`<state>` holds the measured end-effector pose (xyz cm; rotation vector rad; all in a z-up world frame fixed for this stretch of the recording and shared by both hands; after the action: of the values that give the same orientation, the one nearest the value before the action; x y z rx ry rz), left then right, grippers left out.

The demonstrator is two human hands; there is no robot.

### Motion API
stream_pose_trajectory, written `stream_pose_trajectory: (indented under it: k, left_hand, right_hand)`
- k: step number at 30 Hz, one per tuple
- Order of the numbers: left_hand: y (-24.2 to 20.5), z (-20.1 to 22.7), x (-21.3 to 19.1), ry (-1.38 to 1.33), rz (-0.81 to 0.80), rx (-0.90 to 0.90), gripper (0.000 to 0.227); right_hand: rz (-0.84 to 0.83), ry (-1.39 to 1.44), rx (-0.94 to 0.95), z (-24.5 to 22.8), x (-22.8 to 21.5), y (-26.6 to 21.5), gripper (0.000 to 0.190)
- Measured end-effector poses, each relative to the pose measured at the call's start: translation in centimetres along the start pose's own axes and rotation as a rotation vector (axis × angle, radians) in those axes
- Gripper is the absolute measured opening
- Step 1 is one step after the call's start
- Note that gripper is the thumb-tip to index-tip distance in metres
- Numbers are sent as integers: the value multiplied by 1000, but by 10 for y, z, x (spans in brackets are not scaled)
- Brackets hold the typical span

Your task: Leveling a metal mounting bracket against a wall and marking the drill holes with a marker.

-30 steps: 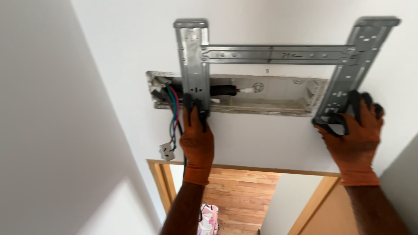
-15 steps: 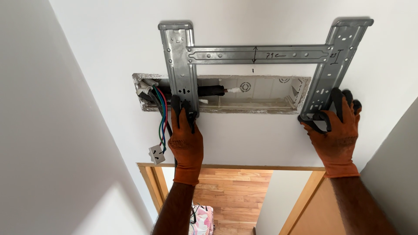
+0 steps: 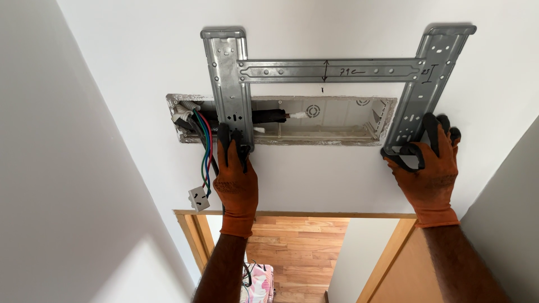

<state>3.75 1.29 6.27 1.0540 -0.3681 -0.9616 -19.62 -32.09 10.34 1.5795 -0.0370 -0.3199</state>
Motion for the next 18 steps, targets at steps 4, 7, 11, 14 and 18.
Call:
stream_pose_trajectory:
  k: [4, 7, 11, 14, 18]
  left_hand:
    - [-2, -3, 3, -1, -12, -13, 52]
    - [-2, -2, 3, 2, -24, -15, 55]
    - [-1, 0, 1, -27, -18, -20, 54]
    - [0, 0, 1, -35, -31, -57, 50]
    - [-2, -4, 5, -26, -25, -69, 51]
  right_hand:
    - [-13, -23, -1, 2, 1, 0, 41]
    - [-21, -45, -1, 5, 2, -2, 42]
    - [6, -60, -42, 3, 0, -1, 42]
    - [21, -86, -79, 1, -1, 0, 44]
    - [35, -116, -105, 5, 2, -3, 47]
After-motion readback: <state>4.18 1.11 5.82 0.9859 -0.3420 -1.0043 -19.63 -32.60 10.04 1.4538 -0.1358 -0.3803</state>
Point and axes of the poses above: each hand's wrist, its own y-axis towards the middle knuckle, its own x-axis out of the palm, z = x × y, the point moved 8 cm from there along y, towards the middle knuckle, and after that the axes turned 4 degrees about -y, right-handed, at the moved point
